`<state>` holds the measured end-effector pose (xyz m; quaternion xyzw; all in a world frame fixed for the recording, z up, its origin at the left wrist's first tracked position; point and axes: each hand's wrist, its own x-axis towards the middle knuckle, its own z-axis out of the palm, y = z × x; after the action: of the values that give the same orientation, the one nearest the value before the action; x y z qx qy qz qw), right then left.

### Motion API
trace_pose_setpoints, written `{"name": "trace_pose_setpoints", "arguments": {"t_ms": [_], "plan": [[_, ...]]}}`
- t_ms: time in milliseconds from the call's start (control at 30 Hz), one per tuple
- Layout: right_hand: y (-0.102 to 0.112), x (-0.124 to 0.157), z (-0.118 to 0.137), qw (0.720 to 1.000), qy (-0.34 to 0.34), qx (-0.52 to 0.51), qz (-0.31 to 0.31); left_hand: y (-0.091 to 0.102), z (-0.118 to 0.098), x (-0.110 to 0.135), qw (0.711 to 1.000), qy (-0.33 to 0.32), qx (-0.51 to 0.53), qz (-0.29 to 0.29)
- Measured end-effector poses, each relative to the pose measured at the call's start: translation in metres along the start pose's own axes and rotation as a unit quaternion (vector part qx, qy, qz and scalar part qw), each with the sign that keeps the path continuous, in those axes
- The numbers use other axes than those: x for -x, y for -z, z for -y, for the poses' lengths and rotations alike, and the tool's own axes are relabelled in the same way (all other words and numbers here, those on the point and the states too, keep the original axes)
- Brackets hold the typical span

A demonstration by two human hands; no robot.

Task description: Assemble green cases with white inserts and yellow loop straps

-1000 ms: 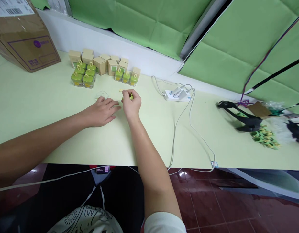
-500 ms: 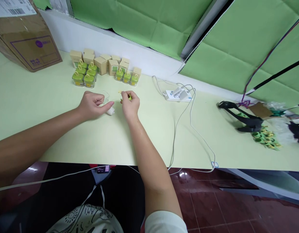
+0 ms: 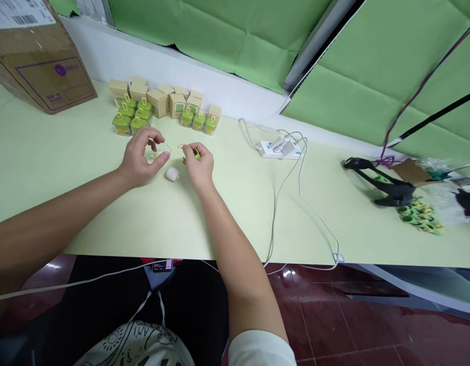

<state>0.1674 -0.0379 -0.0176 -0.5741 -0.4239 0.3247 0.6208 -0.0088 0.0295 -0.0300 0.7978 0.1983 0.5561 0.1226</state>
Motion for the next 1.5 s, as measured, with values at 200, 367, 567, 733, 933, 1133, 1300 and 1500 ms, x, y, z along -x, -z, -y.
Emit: {"name": "trace_pose_setpoints", "arguments": {"t_ms": [200,367,567,733,933,1133,1300,1500], "plan": [[-0.001,0.003,0.003,1.000,0.005,-0.006,0.025,0.000,-0.001,0.001,1.000,-0.001,0.005,-0.005],[-0.002,0.004,0.001,1.000,0.014,-0.002,0.021,0.003,-0.008,-0.001,0.998,0.057,0.000,0.014],[-0.003,0.005,0.001,1.000,0.007,0.011,0.026,0.002,-0.012,-0.004,0.996,0.070,0.021,0.049],[-0.004,0.006,0.001,0.999,0.015,0.003,0.039,0.003,-0.011,0.000,0.995,0.069,0.030,0.070],[-0.006,0.009,0.003,0.997,0.042,-0.025,0.056,0.002,-0.003,0.001,0.994,0.087,0.028,0.055],[-0.006,0.010,0.005,0.998,0.045,-0.008,0.053,-0.002,0.001,0.003,0.997,0.018,-0.004,0.077],[-0.007,0.011,0.005,0.996,0.053,0.001,0.065,-0.001,0.001,0.003,0.997,0.024,-0.009,0.079],[-0.008,0.010,0.001,0.995,0.066,0.015,0.075,-0.002,-0.003,0.003,0.996,0.025,-0.027,0.082]]}}
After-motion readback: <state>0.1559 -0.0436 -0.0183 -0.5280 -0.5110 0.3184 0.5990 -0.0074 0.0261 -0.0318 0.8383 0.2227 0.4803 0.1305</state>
